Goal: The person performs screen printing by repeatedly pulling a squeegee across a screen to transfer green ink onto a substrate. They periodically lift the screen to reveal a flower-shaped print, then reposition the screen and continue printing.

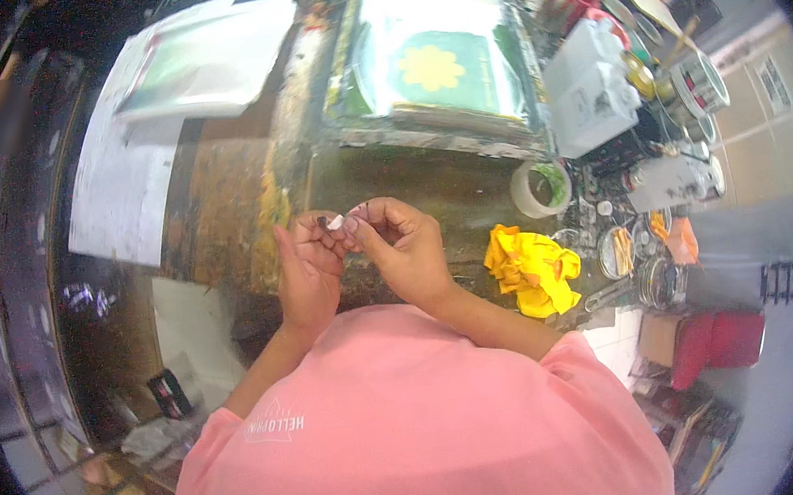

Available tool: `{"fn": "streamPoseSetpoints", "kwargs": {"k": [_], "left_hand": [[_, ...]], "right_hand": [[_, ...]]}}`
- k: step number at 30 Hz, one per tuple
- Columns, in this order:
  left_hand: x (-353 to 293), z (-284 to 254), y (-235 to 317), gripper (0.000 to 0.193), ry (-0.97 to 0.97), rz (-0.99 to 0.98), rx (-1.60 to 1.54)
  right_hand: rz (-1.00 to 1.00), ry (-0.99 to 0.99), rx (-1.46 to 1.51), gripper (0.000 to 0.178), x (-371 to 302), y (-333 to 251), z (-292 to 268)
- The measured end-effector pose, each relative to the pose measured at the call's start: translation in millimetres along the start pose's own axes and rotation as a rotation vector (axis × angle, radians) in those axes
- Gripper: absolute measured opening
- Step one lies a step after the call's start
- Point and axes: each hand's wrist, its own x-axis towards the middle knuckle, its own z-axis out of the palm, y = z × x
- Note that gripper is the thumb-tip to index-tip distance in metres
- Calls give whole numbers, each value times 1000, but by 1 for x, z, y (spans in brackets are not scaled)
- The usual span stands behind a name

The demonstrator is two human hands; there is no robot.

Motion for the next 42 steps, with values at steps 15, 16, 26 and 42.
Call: {"fn": "streamPoseSetpoints", "kwargs": {"k": [15,16,26,42], "left_hand": [[130,76,-18,77,-375,990,1931],[144,71,-22,79,-409,940,1935],[187,44,-23,83,-608,769,1918],[245,142,63,66,-538,819,1926]], "right_hand": [[-267,382,-448,9,-17,-23,-132],[-267,383,-477,9,-20,-30,-135],[-241,441,-609,10,-34,-44,-165],[-97,125,-1129,20,118,-65,-228]]}}
